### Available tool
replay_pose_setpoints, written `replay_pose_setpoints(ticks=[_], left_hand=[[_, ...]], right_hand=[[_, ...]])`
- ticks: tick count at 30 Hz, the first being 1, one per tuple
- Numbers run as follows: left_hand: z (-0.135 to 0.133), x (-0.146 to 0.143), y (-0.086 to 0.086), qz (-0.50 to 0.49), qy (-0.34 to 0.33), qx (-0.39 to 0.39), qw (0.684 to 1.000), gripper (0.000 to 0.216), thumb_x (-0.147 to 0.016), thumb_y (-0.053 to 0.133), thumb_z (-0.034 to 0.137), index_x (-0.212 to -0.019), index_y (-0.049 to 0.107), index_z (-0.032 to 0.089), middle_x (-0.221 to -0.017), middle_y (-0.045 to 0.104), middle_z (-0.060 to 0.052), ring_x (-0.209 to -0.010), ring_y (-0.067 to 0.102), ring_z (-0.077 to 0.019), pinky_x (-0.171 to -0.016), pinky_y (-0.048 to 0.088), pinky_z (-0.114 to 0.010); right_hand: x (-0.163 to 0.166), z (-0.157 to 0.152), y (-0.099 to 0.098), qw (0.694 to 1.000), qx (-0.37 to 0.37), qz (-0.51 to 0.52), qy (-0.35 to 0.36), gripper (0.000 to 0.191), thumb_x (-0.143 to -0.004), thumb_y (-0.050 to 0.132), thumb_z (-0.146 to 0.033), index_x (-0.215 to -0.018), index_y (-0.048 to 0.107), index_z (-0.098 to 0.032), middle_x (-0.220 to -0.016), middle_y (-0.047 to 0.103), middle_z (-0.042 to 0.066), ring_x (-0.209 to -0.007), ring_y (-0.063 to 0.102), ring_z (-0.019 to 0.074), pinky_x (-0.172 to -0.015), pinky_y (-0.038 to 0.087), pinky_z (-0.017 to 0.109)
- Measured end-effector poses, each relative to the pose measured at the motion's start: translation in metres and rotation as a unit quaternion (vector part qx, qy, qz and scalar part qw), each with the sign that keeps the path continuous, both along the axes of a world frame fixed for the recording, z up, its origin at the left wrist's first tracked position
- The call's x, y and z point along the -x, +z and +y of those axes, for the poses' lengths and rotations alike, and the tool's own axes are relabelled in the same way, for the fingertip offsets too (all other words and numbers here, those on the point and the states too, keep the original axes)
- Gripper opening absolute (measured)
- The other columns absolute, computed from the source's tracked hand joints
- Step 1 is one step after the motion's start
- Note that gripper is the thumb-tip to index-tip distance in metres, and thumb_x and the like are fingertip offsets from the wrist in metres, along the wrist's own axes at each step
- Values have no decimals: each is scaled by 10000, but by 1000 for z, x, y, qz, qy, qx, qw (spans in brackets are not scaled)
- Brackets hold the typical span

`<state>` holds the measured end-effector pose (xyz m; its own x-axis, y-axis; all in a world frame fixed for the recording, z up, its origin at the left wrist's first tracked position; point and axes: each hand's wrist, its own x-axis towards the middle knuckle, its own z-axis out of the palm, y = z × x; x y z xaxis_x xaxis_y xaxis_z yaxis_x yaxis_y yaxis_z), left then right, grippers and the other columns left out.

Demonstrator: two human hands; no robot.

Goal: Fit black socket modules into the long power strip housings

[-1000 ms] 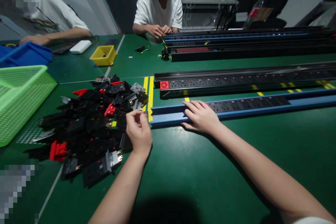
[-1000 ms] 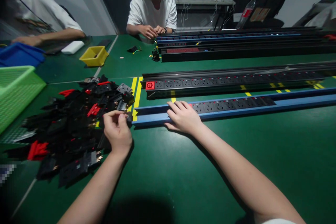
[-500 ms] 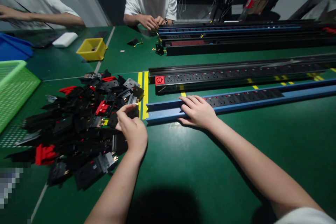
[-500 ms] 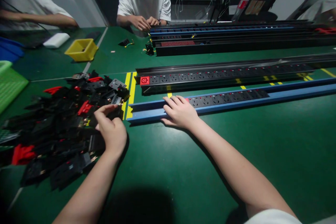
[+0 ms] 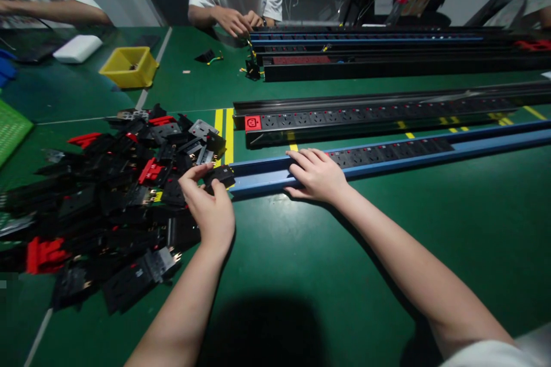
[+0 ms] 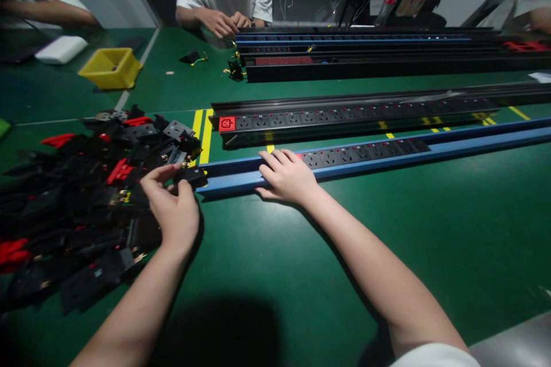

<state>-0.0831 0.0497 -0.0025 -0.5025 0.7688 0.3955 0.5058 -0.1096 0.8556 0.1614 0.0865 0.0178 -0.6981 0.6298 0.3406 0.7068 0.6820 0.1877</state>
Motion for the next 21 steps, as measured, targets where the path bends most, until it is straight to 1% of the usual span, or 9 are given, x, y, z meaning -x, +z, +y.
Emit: replay_pose_setpoints(ticks=[3,6,9,12,15,17,19,21], left_hand=[[1,2,-2,15,21,44,999,378,-829,563,131,-1200,543,198,-1262,597,-104,-1216,511,-251,-979,439,-388],[1,3,-4,32,32,58,997,413,-811,609,154,-1217,553,204,-1261,591,-94,-1196,467,-262,-1022,391,-421],[0,3,-3,39,28,67,997,421,-801,624,157,-1213,555,210,-1274,582,-93,-1185,444,-271,-1038,366,-445],[0,2,0,54,21,78,995,395,-805,617,162,-1192,564,218,-1252,574,-93,-1218,424,-287,-1075,324,-478],[-1,1,1,67,31,92,993,346,-801,639,196,-1141,579,220,-1205,568,-88,-1235,421,-301,-1099,288,-501],[0,1,0,63,34,95,993,320,-789,659,209,-1098,578,210,-1170,569,-87,-1214,447,-296,-1095,302,-493],[1,2,-2,36,22,81,996,317,-776,670,206,-1076,566,206,-1140,574,-78,-1150,505,-265,-1062,360,-449],[2,3,-5,-3,3,69,998,359,-768,673,204,-1105,549,208,-1150,579,-71,-1068,558,-228,-1009,422,-401]], right_hand=[[0,0,0,1000,-3,-3,-1,428,-923,509,-534,-1031,659,-148,-1392,581,167,-1177,555,332,-1035,393,451],[0,0,0,1000,-5,-8,-2,436,-931,492,-540,-1031,656,-149,-1390,581,164,-1176,556,334,-1033,393,448],[0,0,1,1000,-2,-9,-2,429,-927,503,-533,-1037,657,-148,-1394,579,164,-1174,555,334,-1035,390,451],[-1,0,2,1000,1,-9,-2,419,-921,518,-524,-1040,659,-148,-1401,573,168,-1170,555,335,-1032,390,453],[-1,-1,2,1000,-1,-13,-3,427,-931,499,-527,-1044,658,-146,-1408,569,165,-1171,556,338,-1029,392,452],[-1,0,2,1000,-5,-16,-3,438,-940,480,-534,-1040,656,-145,-1412,566,161,-1172,557,340,-1027,393,449],[-1,0,2,1000,-3,-16,-3,440,-938,484,-537,-1043,656,-146,-1413,564,164,-1175,555,341,-1025,392,450],[-1,0,2,1000,5,-16,-2,434,-926,509,-532,-1059,657,-146,-1417,560,170,-1185,547,340,-1027,386,452]])
